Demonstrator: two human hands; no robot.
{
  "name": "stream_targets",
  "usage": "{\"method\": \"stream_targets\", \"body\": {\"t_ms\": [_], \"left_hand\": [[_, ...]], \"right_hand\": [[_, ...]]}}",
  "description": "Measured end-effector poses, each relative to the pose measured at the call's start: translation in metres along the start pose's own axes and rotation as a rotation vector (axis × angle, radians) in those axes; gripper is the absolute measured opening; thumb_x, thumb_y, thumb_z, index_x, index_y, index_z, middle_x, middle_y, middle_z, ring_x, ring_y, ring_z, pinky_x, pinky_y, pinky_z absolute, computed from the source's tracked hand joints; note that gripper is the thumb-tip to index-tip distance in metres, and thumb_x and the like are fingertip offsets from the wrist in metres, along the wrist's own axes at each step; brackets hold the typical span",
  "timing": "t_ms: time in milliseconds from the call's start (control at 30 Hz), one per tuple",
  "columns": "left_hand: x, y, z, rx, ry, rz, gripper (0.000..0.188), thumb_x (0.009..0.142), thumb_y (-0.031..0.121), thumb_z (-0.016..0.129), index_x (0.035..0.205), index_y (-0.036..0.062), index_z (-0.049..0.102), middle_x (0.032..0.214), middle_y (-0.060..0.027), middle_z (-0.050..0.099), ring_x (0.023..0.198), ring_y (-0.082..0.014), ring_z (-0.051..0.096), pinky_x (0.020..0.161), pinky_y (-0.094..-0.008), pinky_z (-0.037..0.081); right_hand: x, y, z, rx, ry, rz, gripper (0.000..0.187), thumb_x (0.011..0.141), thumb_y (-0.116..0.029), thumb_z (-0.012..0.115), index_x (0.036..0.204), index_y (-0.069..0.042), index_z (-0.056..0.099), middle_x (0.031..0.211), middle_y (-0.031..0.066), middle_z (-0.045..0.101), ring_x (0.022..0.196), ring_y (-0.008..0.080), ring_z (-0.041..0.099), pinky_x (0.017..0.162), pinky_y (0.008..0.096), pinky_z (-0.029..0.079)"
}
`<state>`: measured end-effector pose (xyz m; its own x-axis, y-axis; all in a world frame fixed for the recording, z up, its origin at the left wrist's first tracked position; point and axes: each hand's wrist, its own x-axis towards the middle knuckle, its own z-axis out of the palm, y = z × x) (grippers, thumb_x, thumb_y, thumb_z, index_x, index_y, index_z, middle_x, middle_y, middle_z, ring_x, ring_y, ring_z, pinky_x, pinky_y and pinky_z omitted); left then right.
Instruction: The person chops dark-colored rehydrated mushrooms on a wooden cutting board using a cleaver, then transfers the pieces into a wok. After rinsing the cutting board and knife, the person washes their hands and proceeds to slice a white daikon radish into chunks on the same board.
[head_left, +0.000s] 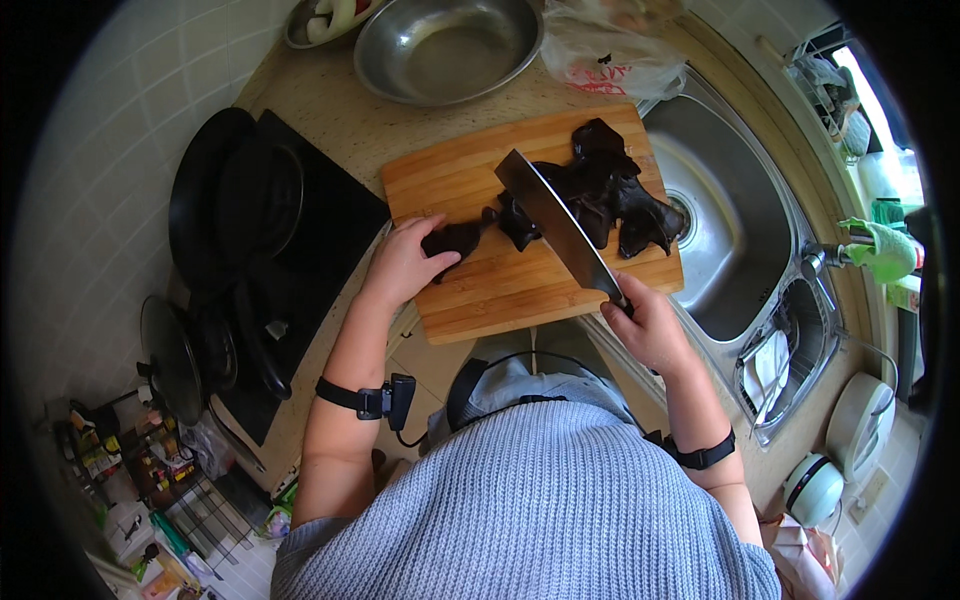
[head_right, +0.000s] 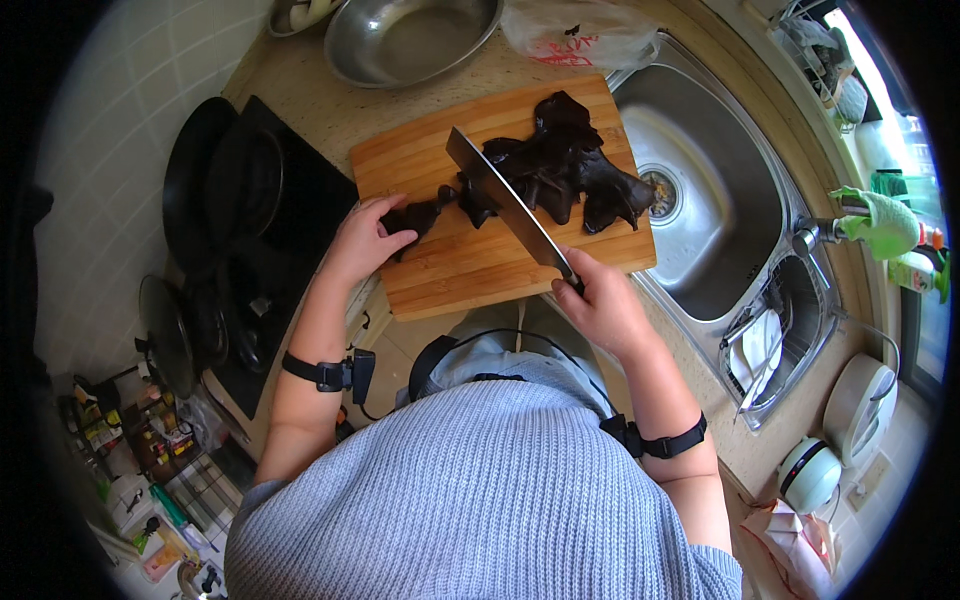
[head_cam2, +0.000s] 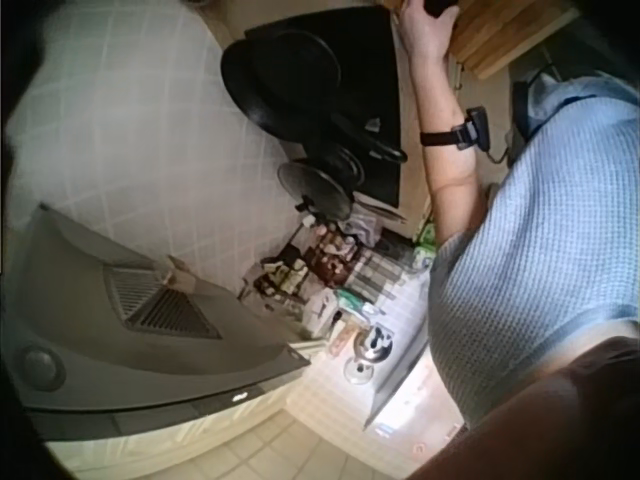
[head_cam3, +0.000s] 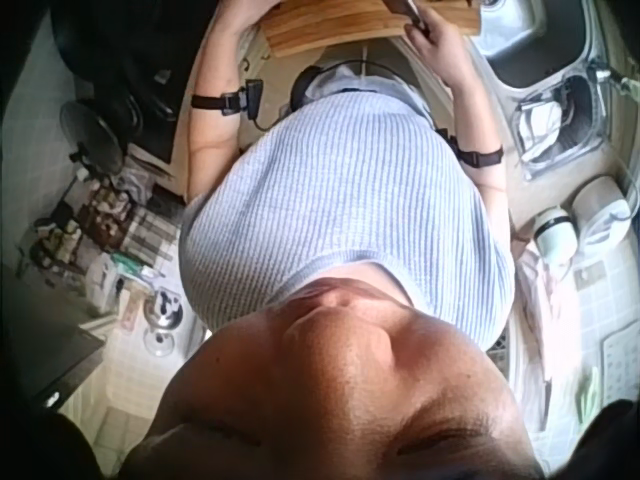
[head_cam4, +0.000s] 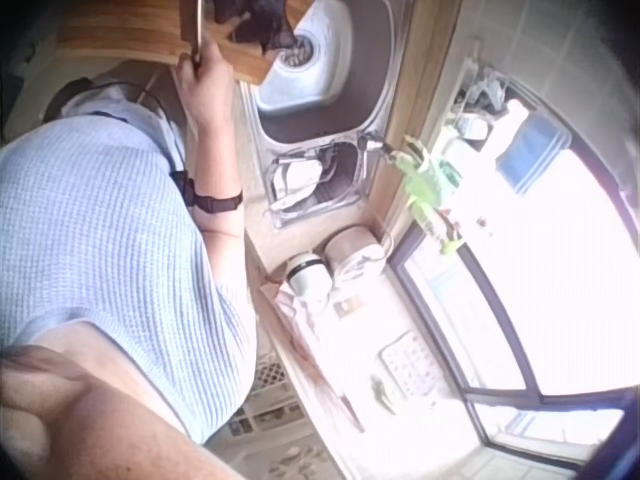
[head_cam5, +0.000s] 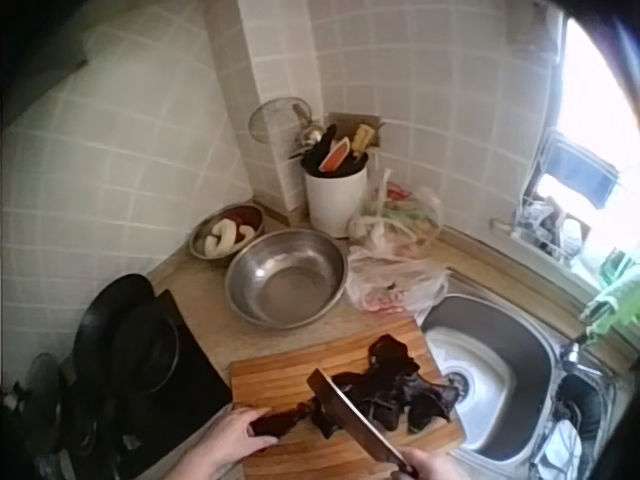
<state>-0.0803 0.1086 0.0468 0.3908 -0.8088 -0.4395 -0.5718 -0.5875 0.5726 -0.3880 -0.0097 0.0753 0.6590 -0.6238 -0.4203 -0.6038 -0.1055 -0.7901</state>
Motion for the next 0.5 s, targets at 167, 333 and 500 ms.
{"method": "stream_targets", "body": {"t_ms": [167,333,500], "left_hand": [[-0.006,-0.002,0.019,0.449,0.217,0.256,0.056,0.069,0.025,0.080,0.119,0.0091,0.062,0.114,-0.0106,0.061,0.112,-0.0268,0.051,0.098,-0.0395,0.038],[-0.003,-0.005,0.028,0.414,0.179,0.193,0.049,0.069,0.024,0.079,0.113,0.0096,0.062,0.104,-0.0103,0.064,0.113,-0.0284,0.051,0.104,-0.0428,0.031],[0.006,-0.012,0.031,-0.267,0.166,0.053,0.035,0.082,0.016,0.071,0.112,0.0029,0.058,0.101,-0.0082,0.065,0.096,-0.0221,0.060,0.092,-0.0348,0.043]], "right_hand": [[-0.006,0.005,0.003,0.024,0.030,-0.038,0.038,0.084,-0.013,0.061,0.121,-0.004,0.056,0.081,0.0208,0.064,0.074,0.0342,0.063,0.069,0.0379,0.050],[-0.010,0.007,0.004,0.089,0.031,-0.001,0.040,0.083,-0.011,0.061,0.122,-0.004,0.056,0.080,0.0198,0.064,0.072,0.0301,0.064,0.068,0.0350,0.050],[-0.012,0.009,0.004,0.085,0.057,-0.028,0.040,0.084,-0.010,0.061,0.123,-0.004,0.055,0.079,0.0178,0.063,0.068,0.0254,0.062,0.067,0.0330,0.049]]}}
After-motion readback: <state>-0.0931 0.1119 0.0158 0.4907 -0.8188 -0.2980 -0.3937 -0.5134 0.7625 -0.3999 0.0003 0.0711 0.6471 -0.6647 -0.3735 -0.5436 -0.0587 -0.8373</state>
